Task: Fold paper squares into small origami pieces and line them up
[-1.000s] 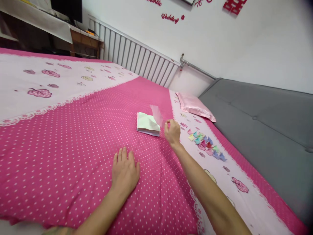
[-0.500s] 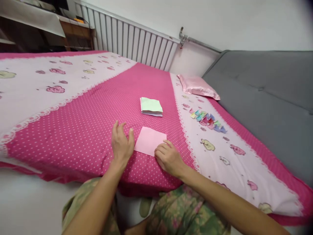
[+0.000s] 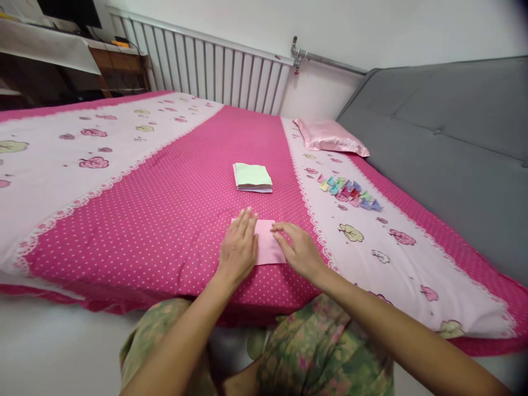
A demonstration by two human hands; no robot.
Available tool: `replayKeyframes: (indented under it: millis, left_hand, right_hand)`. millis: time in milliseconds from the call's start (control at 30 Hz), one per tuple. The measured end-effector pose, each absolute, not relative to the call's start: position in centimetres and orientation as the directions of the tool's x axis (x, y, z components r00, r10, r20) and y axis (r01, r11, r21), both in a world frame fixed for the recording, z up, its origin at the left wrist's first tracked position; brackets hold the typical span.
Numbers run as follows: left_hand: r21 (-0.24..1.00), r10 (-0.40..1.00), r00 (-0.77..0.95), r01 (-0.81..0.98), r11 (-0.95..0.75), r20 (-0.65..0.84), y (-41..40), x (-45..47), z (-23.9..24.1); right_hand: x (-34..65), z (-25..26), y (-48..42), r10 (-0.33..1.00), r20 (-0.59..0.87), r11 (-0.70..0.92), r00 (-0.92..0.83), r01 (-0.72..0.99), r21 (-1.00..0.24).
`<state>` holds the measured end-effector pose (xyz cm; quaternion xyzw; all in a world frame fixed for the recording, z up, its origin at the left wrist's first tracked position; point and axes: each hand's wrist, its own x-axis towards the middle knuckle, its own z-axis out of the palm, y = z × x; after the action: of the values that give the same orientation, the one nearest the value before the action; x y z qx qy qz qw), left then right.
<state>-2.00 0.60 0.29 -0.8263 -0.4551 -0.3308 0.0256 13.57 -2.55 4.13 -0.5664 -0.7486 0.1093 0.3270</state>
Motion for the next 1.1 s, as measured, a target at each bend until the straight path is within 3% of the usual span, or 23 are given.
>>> replayKeyframes:
  millis: [100, 233, 400, 700, 1100]
  left_hand:
    - [0.218, 0.737, 0.467, 0.753, -0.621, 0.489, 0.7, -1.2, -0.9]
    - [0.144, 0.782, 0.519, 0.794, -0.590, 0.344, 1.0, -0.9, -2.6]
    - [0.071, 0.831, 0.513, 0.841, -0.537, 0.214, 1.2, -1.0, -2.9]
    - [0.119, 0.869, 0.467, 0.865, -0.487, 0.162, 2.0, -1.5, -2.3]
    - [0.167, 0.888, 0.406, 0.881, -0.443, 0.216, 2.4, -2.5, -2.5]
  right_hand:
    - [11.3, 3.7, -0.8, 0.933, 0.308, 0.347, -0.188, 0.702, -0.622]
    - [9.6, 0.5, 1.1, 0.890, 0.223, 0.450, -0.399, 0.683, -0.575]
    - [10.4, -2.5, 1.7, 0.903, 0.117, 0.406, -0.413, 0.733, -0.546]
    - [12.1, -2.3, 2.0, 0.943, -0.002, 0.292, -0.333, 0.829, -0.477]
    - [12.9, -2.5, 1.7, 0.971, -0.017, 0.216, -0.239, 0.905, -0.367]
